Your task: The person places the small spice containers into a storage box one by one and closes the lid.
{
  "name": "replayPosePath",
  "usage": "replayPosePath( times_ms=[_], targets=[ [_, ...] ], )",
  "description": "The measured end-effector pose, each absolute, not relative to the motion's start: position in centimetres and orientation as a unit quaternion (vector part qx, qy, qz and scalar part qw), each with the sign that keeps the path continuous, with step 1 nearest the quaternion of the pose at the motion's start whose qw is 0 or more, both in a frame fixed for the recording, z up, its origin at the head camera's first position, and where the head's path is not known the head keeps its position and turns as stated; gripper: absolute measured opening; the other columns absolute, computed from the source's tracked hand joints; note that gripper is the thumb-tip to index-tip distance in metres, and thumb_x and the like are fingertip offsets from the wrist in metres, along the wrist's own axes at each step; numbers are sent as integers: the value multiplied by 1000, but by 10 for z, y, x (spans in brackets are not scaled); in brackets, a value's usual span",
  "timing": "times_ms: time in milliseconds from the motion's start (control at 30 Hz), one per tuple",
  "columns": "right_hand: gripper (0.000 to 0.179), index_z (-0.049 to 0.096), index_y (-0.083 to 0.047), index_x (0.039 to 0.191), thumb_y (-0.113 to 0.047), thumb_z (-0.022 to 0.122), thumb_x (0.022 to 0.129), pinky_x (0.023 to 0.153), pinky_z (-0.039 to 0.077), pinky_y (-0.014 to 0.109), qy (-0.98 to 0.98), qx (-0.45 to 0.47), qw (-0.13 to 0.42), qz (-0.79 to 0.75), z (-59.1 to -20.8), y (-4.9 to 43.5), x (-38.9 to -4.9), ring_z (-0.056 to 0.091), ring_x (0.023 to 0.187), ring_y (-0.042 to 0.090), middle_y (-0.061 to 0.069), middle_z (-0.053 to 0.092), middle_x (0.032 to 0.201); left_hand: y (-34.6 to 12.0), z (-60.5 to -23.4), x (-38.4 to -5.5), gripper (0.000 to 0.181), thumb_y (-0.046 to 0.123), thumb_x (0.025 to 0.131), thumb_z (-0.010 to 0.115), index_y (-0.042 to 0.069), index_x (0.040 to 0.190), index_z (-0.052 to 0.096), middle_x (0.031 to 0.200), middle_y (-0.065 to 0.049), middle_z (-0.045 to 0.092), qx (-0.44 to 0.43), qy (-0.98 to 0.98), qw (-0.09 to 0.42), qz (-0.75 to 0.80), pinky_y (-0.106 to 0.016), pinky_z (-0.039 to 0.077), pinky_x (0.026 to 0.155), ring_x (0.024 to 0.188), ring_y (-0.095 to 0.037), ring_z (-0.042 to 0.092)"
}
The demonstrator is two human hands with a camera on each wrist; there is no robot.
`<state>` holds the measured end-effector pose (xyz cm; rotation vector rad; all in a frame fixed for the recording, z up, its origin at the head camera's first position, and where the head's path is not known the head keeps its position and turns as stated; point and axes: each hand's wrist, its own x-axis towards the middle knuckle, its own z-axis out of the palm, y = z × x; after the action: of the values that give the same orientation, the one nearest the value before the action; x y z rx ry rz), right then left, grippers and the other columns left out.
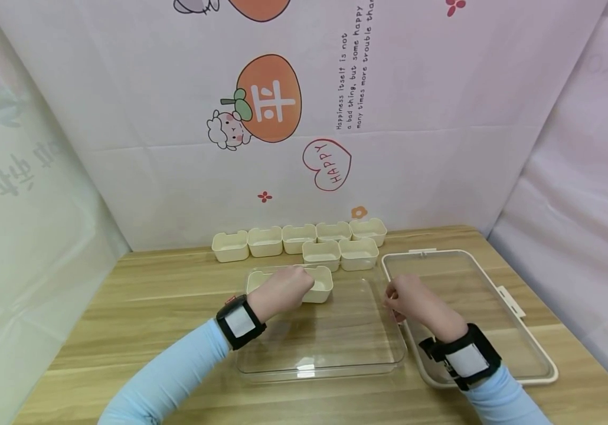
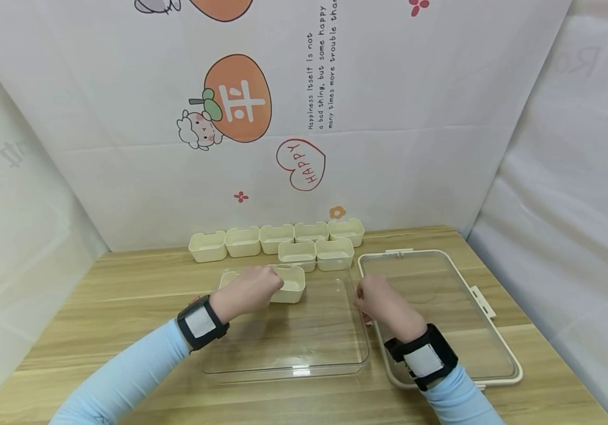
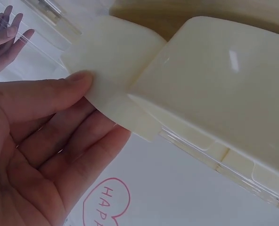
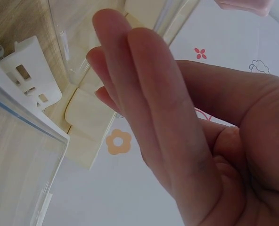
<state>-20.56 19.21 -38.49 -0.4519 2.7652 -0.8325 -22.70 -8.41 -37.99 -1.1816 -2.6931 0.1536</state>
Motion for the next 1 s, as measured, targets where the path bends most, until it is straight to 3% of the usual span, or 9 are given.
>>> replayPosePath(
  times_ms=[733,1000],
  targets=[
    [12,67,7,89,-3,60,87,51,52,25,947,-155,106,-262,-384,192,-206,63,52,12,12,67,71,-83,-382,-231,27,-9,75,61,13,61,54,57,4,47,-401,-910,97,47,-23,36,47,54,-7,41],
    [12,67,7,89,-3,60,87,51,52,25,948,-156,102,-258,-385,193,-207,62,51,12,12,67,70,-80,-381,-230,28,-9,75,61,14,61,53,57,4,49,-396,-911,95,63,-23,36,47,54,-8,41]
  ],
)
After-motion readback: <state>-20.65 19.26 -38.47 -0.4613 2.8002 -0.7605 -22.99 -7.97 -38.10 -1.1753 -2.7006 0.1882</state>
